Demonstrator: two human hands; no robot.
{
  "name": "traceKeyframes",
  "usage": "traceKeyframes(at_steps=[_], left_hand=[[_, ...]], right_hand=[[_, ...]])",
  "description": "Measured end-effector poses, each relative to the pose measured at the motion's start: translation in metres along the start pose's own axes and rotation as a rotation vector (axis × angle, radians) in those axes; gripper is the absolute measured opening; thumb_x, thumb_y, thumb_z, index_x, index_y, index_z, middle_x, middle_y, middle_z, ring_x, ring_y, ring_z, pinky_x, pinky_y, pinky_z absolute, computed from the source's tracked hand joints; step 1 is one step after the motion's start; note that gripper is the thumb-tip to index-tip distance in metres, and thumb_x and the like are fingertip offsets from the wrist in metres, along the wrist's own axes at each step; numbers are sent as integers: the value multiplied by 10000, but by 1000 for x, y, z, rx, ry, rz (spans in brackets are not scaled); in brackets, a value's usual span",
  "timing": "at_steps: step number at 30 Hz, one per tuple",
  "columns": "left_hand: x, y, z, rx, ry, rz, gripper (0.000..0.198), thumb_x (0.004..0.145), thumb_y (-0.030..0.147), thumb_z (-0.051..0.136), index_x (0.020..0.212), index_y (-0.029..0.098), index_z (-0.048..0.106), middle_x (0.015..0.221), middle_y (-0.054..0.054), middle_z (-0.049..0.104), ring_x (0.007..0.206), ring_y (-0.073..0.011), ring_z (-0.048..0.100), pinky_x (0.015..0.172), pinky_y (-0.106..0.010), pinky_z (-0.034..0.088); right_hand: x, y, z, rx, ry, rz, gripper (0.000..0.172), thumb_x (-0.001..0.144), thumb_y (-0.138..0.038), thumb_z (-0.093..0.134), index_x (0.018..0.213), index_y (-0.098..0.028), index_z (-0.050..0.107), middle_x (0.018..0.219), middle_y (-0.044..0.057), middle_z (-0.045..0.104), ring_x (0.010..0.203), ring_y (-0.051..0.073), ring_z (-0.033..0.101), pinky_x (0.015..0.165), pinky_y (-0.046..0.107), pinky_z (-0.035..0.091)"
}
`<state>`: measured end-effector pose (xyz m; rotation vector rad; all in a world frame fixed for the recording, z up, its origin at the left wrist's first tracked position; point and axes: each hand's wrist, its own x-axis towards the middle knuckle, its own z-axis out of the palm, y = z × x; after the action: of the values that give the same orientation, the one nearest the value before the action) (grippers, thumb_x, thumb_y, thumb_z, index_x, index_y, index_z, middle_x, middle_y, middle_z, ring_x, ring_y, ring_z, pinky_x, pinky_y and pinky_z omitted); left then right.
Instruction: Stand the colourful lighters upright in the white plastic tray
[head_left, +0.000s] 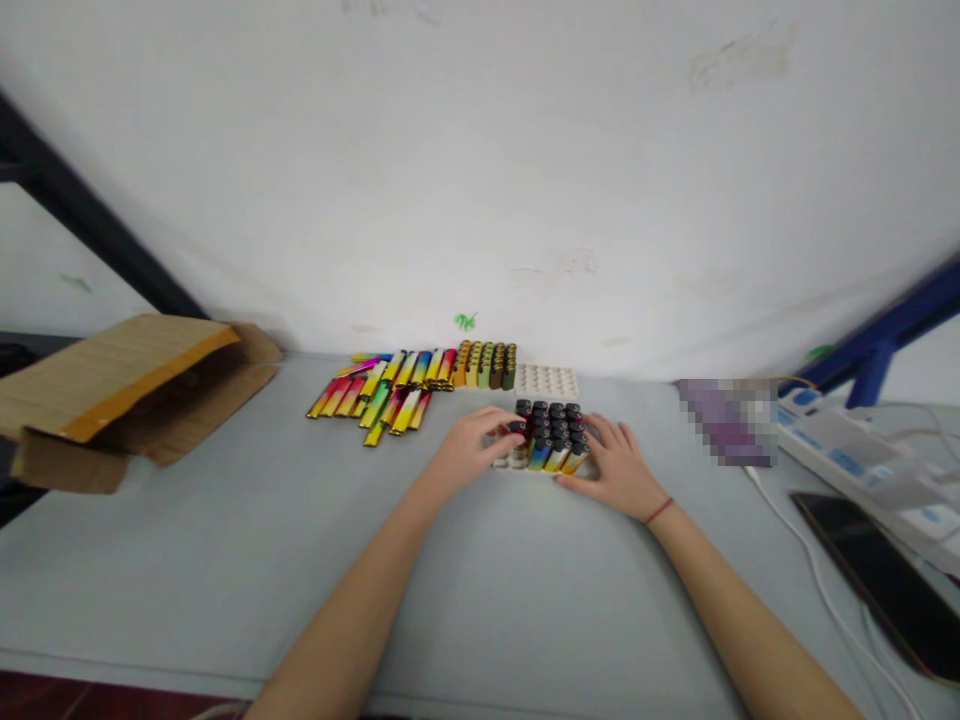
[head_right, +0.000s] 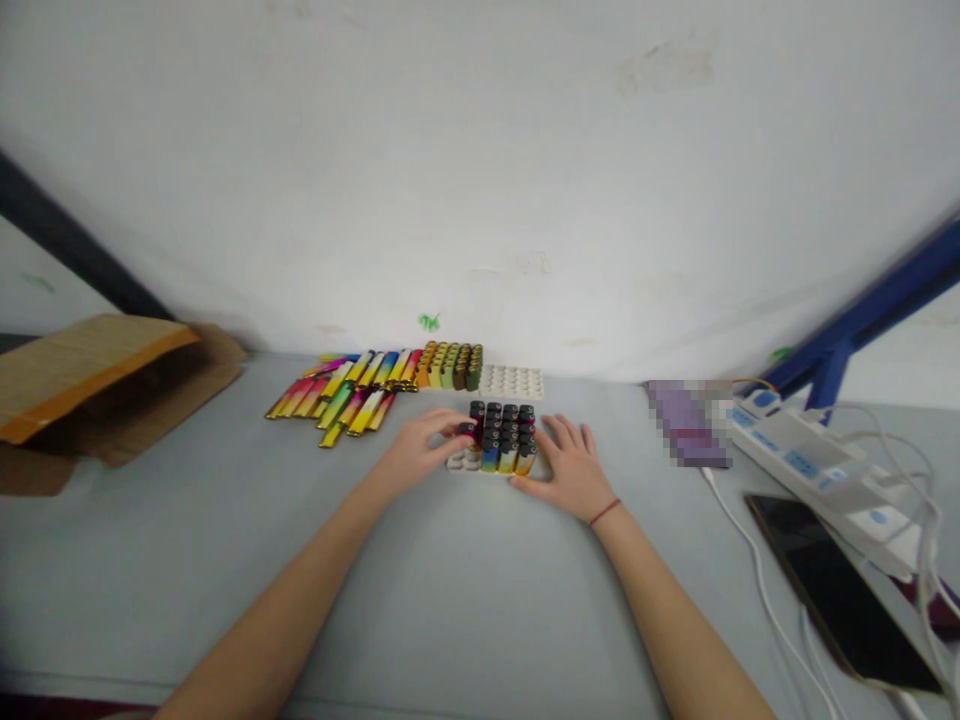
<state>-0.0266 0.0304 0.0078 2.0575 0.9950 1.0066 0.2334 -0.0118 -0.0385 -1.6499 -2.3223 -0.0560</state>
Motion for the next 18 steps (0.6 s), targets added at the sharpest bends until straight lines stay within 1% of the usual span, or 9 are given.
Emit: traceKeyframes(at_steps=[3,7,8,9,11,13,14,16,18], left_hand=[[-2,-1,2,48,9,18,304,829,334,624,1117,239,643,1027,-52,693,851,-167,655,861,-310,504],[-3,3,-1,182,-38,102,231,880,335,555,1070,238,643,1050,-57,672,916,-175,632,897,-310,474],[-2,5,-3,231,-27,107,236,890,338,539,1075,234,644,1049,-61,671,913,-178,628,892,-310,470],[-1,6,-7,293,8,91,249,899,335,522,1088,229,643,1038,-66,675,909,-185,625,888,-315,465],[0,7,-17,462,136,-7,274,913,314,483,1105,205,644,1008,-82,686,927,-214,617,898,-344,447],[0,5,-31,664,282,-181,293,913,274,451,1103,178,651,1013,-109,689,985,-259,597,918,-389,425],[0,3,-37,759,332,-284,303,906,264,446,1104,168,654,1038,-125,684,1014,-285,584,914,-413,420],[-2,-1,-49,898,370,-475,324,891,292,459,1111,159,655,1092,-151,667,1052,-333,561,877,-448,430],[-5,-7,-57,949,358,-601,344,881,353,477,1105,166,659,1119,-161,656,1069,-359,550,845,-470,441]], right_hand=[[0,-1,0,3,5,1,793,796,-754,453,1327,-169,508,1412,199,463,1339,357,362,1093,605,219],[0,0,0,0,5,-5,798,792,-752,461,1324,-160,514,1410,204,464,1340,361,357,1088,604,226],[0,0,0,-2,4,-5,801,792,-751,463,1322,-154,516,1409,205,464,1340,360,357,1089,600,228],[0,0,0,-5,2,-4,802,792,-750,464,1319,-148,518,1409,205,464,1339,359,358,1090,596,230],[0,0,0,-7,1,-2,798,794,-749,464,1311,-144,525,1407,205,466,1337,357,361,1090,590,234],[0,-1,-1,-6,1,-1,790,793,-749,467,1303,-149,532,1403,202,471,1335,355,364,1088,587,238],[0,-1,-1,-5,2,-1,789,791,-749,470,1299,-149,535,1401,202,473,1334,355,365,1087,586,240],[0,-1,-2,-5,0,-2,790,789,-748,475,1294,-144,539,1397,205,476,1331,357,368,1087,584,241],[0,-1,-2,-7,-1,-2,789,788,-742,485,1292,-139,541,1397,208,476,1331,359,370,1091,582,237]])
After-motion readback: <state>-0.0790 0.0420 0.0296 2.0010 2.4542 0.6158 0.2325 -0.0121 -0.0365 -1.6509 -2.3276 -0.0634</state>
